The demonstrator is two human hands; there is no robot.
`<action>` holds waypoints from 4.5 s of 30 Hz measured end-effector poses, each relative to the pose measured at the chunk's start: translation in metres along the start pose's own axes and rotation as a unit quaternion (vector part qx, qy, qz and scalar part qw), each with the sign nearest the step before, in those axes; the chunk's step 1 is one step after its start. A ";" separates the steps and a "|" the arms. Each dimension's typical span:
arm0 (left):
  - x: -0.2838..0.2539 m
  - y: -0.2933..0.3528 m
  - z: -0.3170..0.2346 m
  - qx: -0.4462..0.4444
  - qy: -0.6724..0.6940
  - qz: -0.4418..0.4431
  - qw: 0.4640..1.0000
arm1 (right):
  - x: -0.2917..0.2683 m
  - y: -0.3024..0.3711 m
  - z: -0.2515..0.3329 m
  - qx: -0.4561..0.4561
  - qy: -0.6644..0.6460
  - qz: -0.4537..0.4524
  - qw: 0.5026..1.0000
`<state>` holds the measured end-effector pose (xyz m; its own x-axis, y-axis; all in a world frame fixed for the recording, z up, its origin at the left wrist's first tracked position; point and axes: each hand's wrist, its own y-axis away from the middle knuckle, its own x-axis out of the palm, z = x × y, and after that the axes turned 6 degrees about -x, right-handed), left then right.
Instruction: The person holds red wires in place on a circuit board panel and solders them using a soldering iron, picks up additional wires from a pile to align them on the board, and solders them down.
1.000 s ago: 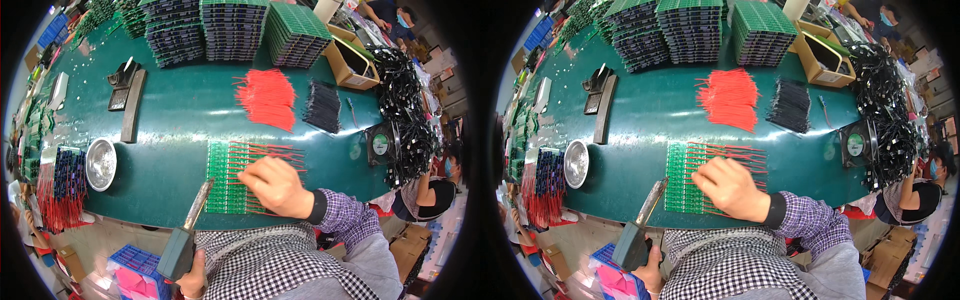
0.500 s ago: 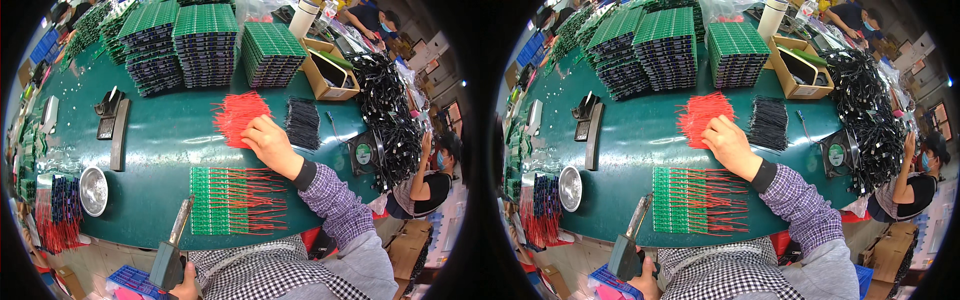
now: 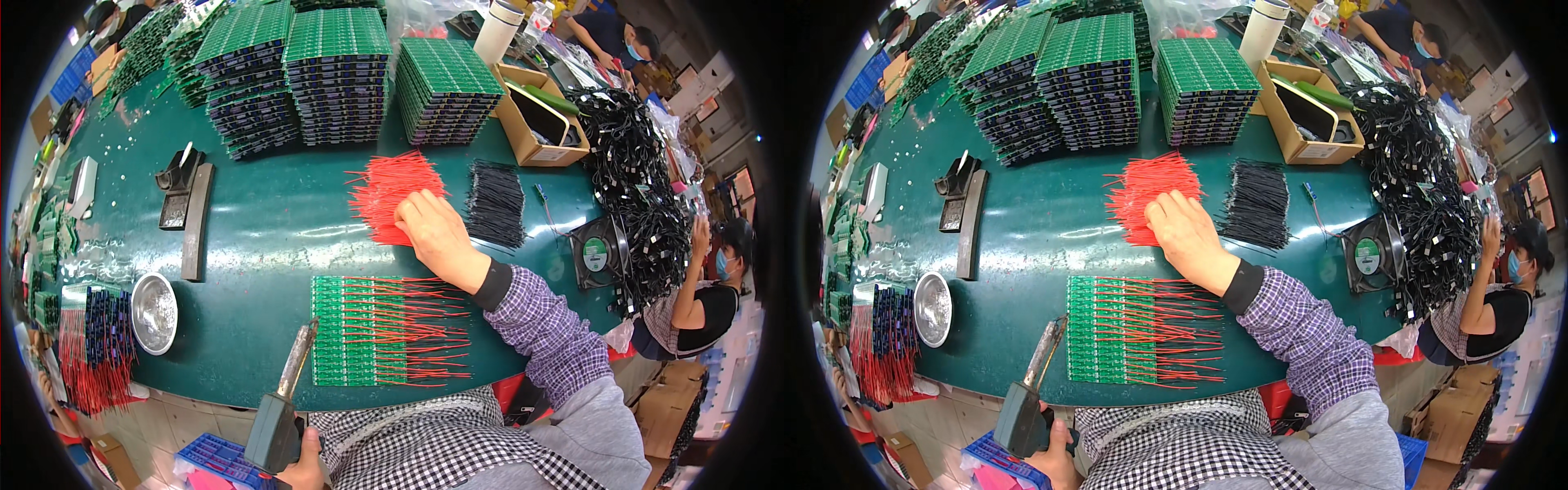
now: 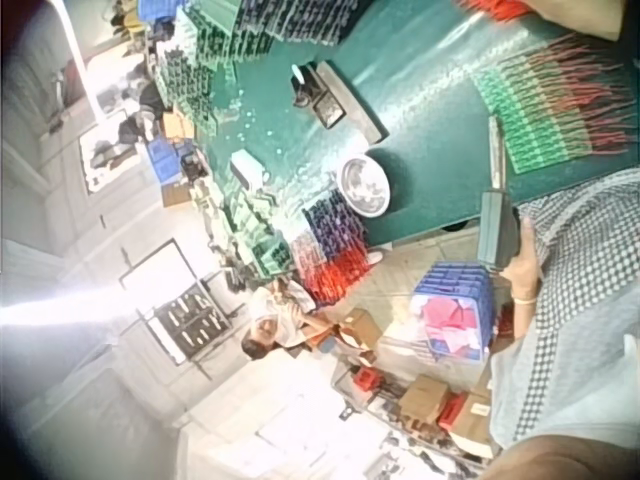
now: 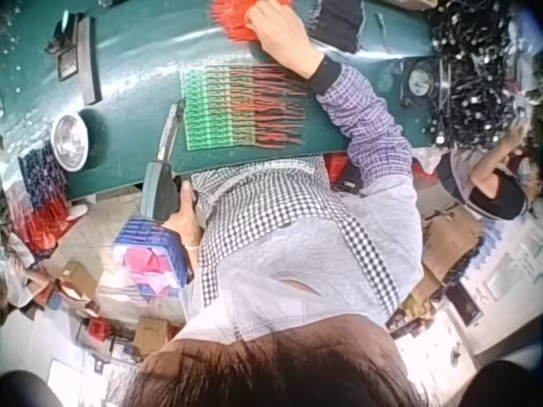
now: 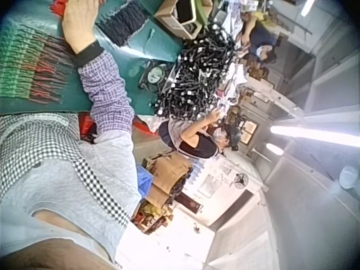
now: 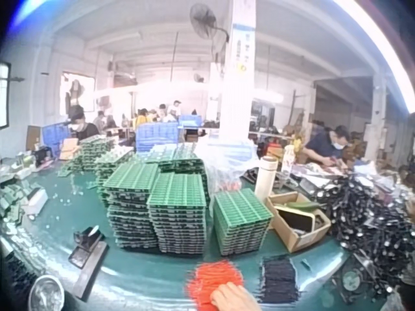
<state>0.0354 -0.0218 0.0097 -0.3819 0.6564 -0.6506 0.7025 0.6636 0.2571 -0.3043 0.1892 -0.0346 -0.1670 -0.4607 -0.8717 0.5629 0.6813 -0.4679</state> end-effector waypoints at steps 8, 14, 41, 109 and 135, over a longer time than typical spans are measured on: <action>-0.006 -0.003 -0.003 -0.073 0.017 0.061 0.995 | -0.030 -0.011 0.012 -0.048 0.027 0.025 0.998; -0.005 0.000 -0.002 0.002 -0.032 0.025 0.999 | -0.060 -0.022 0.036 -0.152 0.092 0.125 0.976; 0.007 0.010 0.012 -0.074 0.335 -0.091 0.935 | -0.052 0.020 0.119 -0.154 -0.138 0.016 0.978; -0.013 0.038 0.055 -0.035 0.095 -0.018 0.995 | -0.026 0.054 0.145 -0.119 -0.197 -0.027 0.973; -0.017 0.034 0.039 -0.032 0.084 0.024 0.996 | -0.025 0.055 0.147 -0.100 -0.201 0.001 0.974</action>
<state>0.0889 -0.0239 0.0017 -0.4471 0.7355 -0.5090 0.6856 0.6473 0.3331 -0.1501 0.1541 -0.0175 0.1875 -0.6184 -0.7632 0.3871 0.7606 -0.5212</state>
